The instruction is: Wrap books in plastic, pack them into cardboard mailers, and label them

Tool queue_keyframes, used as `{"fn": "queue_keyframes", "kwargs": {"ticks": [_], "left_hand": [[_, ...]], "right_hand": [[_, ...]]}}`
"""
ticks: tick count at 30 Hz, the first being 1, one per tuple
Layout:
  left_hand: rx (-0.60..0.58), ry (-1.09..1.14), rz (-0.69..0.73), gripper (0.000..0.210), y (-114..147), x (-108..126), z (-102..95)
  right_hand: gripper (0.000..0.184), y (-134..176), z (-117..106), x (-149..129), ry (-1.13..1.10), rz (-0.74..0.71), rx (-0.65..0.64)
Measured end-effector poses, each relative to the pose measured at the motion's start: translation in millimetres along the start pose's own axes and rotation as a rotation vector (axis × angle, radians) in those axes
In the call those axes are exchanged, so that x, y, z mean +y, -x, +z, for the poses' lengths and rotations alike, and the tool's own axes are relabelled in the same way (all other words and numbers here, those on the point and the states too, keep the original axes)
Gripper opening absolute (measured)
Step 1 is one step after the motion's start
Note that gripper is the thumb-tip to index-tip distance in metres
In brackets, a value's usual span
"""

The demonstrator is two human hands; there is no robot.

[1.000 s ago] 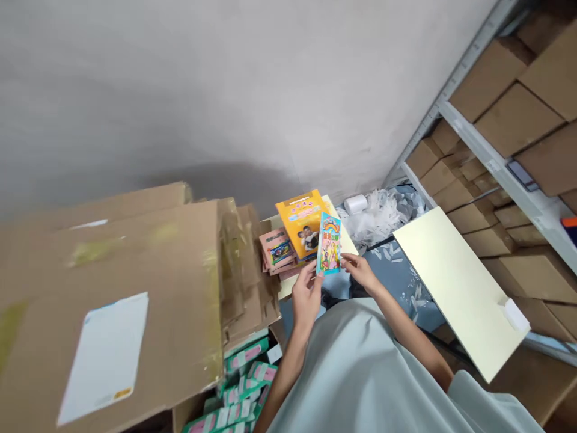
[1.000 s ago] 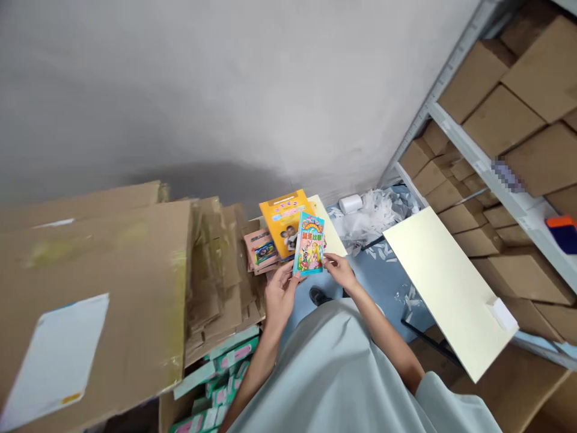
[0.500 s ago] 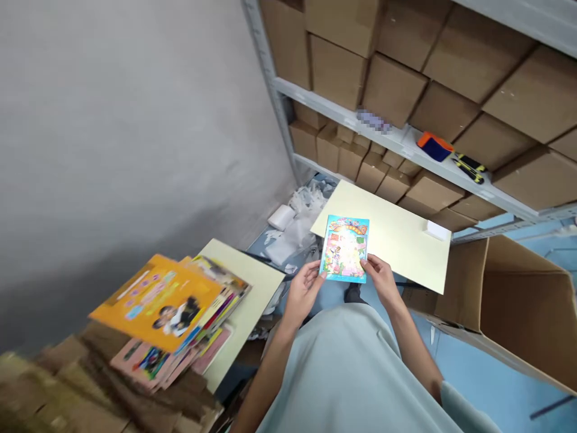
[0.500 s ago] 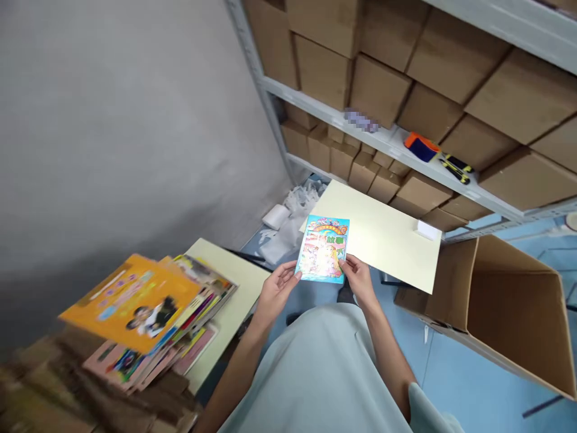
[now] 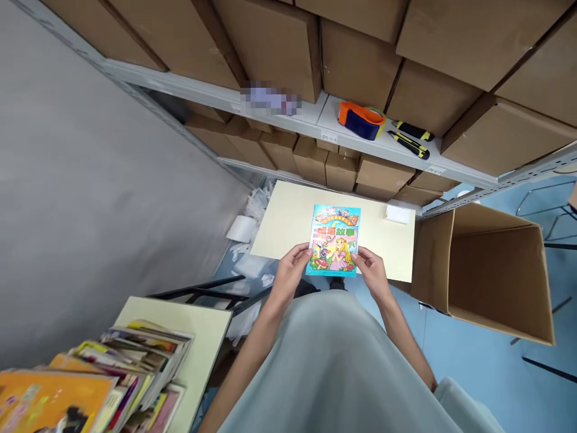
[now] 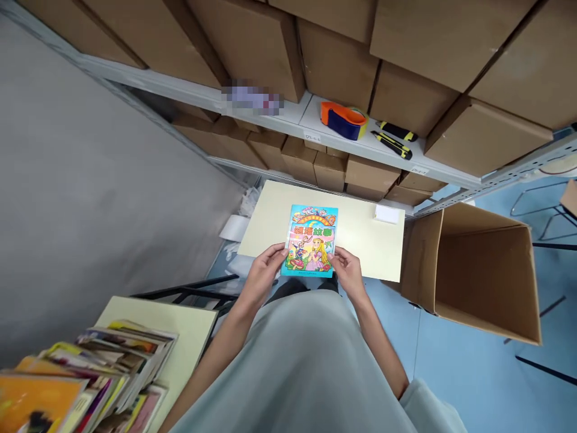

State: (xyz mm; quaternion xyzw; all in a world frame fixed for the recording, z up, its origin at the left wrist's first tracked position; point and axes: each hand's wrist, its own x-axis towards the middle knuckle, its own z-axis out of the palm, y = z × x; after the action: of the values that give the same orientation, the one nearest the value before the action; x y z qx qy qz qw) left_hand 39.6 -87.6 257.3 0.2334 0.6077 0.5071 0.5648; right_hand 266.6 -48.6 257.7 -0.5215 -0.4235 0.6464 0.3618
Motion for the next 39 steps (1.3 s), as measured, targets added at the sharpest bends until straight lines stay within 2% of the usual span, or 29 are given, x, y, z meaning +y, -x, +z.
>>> {"fn": "queue_keyframes", "kwargs": {"ticks": [4,8,14,21,25,28,31,35,37,39], "left_hand": [[-0.032,-0.040,0.018,0.056,-21.5,19.5,3.1],[-0.097,-0.055,0.046,0.055,-41.4,36.1,-4.0],[-0.240,-0.080,0.056,0.050,-61.2,51.8,-34.0],[-0.280,-0.053,0.036,0.046,-74.8,61.9,-80.2],[-0.324,0.003,0.006,0.051,-78.0,68.4,-89.8],[-0.344,0.038,-0.028,0.051,-77.7,70.2,-88.9],[-0.324,0.067,-0.022,0.053,-76.3,69.9,-84.0],[-0.211,0.054,0.052,0.052,-73.9,66.7,-75.2],[-0.135,0.036,0.107,0.052,-71.2,62.6,-70.9],[-0.073,-0.001,0.178,0.049,-65.9,57.4,-67.0]], "right_hand": [[0.062,-20.3,-0.9,-6.0,0.026,-0.021,0.034],[0.058,-25.7,13.8,-14.6,0.056,-0.075,0.124],[0.055,-23.6,50.4,-28.6,0.047,-0.110,0.275],[0.050,-22.0,98.8,-33.1,0.008,-0.071,0.280],[0.048,-22.0,116.2,-30.8,0.000,-0.062,0.281],[0.048,-25.8,119.6,-27.3,0.009,-0.060,0.280],[0.047,-30.5,116.8,-28.2,0.089,-0.096,0.326],[0.038,-32.4,119.2,-40.4,0.340,-0.279,0.484],[0.038,-32.3,129.7,-45.9,0.364,-0.310,0.424],[0.044,-32.6,146.1,-47.0,0.323,-0.289,0.303]]}}
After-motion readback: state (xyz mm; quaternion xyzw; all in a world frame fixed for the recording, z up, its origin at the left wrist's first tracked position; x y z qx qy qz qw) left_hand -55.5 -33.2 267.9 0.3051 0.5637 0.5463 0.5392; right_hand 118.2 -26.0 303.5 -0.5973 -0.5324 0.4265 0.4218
